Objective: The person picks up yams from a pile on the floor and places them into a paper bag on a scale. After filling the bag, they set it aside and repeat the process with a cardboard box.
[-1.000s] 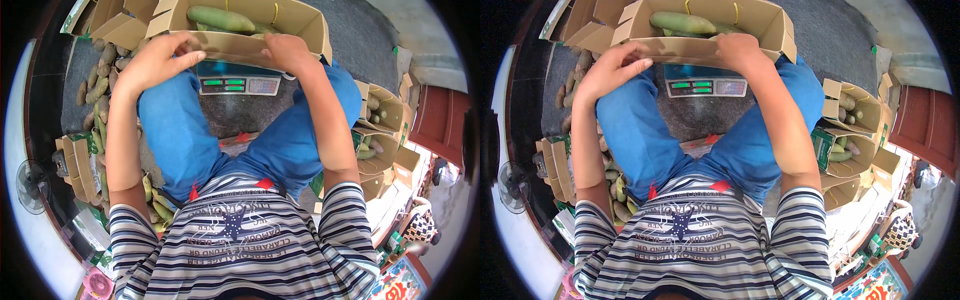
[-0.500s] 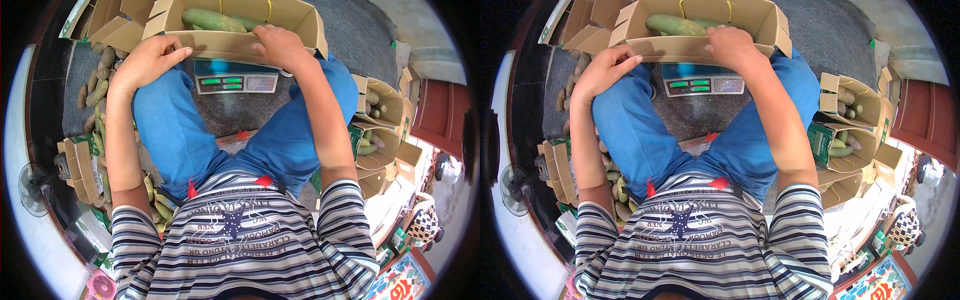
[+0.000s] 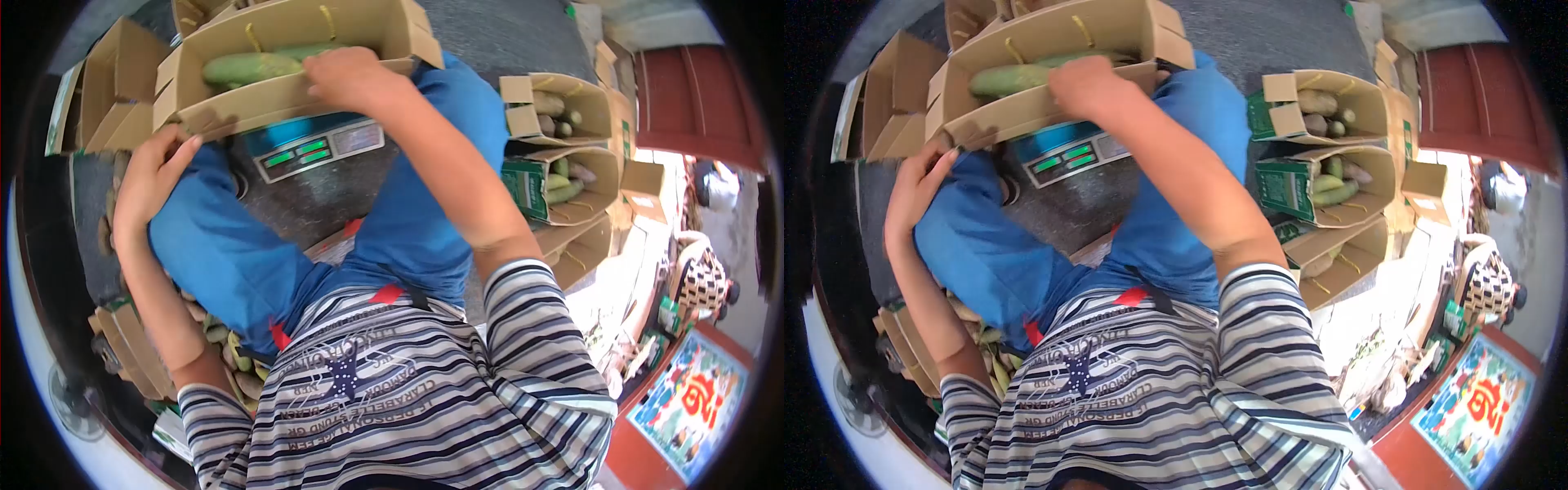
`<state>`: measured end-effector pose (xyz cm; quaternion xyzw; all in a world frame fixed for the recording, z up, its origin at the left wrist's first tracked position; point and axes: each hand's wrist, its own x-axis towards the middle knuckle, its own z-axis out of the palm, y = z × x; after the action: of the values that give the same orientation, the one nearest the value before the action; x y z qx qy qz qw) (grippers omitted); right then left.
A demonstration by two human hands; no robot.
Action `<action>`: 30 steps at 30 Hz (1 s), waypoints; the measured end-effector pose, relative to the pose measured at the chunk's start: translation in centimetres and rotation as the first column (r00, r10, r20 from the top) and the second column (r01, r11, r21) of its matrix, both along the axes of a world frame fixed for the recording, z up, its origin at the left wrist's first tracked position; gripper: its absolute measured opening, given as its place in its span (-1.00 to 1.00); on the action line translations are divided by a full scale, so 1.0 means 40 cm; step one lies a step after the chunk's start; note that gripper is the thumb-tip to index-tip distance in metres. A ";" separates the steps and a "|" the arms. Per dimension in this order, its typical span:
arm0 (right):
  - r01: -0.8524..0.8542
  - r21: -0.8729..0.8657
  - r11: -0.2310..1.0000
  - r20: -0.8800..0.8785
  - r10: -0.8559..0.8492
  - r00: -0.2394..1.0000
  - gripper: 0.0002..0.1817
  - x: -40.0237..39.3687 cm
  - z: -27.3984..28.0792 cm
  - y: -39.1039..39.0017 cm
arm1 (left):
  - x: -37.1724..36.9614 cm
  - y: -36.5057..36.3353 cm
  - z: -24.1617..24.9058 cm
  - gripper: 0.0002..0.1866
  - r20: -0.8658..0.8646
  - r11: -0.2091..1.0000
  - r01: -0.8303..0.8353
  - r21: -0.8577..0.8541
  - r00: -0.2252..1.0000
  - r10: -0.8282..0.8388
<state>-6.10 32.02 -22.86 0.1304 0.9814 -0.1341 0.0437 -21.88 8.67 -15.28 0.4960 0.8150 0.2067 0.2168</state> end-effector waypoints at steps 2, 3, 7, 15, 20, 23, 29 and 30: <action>0.005 0.013 1.000 -0.053 -0.004 0.999 -0.78 -0.006 -0.009 -0.002 | 0.008 0.000 0.011 -0.68 0.025 0.999 -0.047 -0.025 0.999 0.048; 0.014 0.014 1.000 -0.041 -0.014 0.999 -0.79 -0.007 -0.008 -0.002 | 0.005 0.000 0.009 -0.69 0.027 0.999 -0.043 -0.028 0.999 0.044; 0.019 0.014 1.000 0.002 -0.019 1.000 -0.73 -0.008 -0.002 -0.006 | 0.001 0.002 0.008 -0.69 0.022 0.998 -0.043 -0.049 0.999 0.044; 0.013 -0.007 1.000 0.011 -0.013 1.000 -0.77 -0.008 -0.002 -0.005 | -0.005 0.002 0.006 -0.70 0.073 0.998 -0.038 -0.045 0.996 0.041; 0.027 0.009 1.000 -0.021 -0.027 0.999 -0.76 -0.007 -0.004 -0.006 | -0.007 -0.007 0.008 -0.71 0.086 0.998 -0.052 -0.037 0.995 0.055; 0.019 -0.013 1.000 -0.010 -0.019 1.000 -0.75 -0.004 0.003 -0.005 | -0.013 -0.015 0.011 -0.71 0.074 0.998 -0.041 -0.044 0.996 0.044; 0.004 -0.034 0.999 0.036 -0.003 0.999 -0.69 0.001 0.010 0.000 | -0.014 -0.024 0.023 -0.68 0.134 0.998 -0.036 -0.058 0.990 0.043; 0.011 -0.018 1.000 0.013 -0.011 1.000 -0.69 0.007 0.016 0.002 | -0.017 -0.026 0.017 -0.67 0.144 0.999 -0.023 -0.049 0.989 0.030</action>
<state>-5.80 32.09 -22.21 0.1363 0.9791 -0.1421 0.0503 -22.56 7.62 -14.59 0.4634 0.8083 0.2258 0.2844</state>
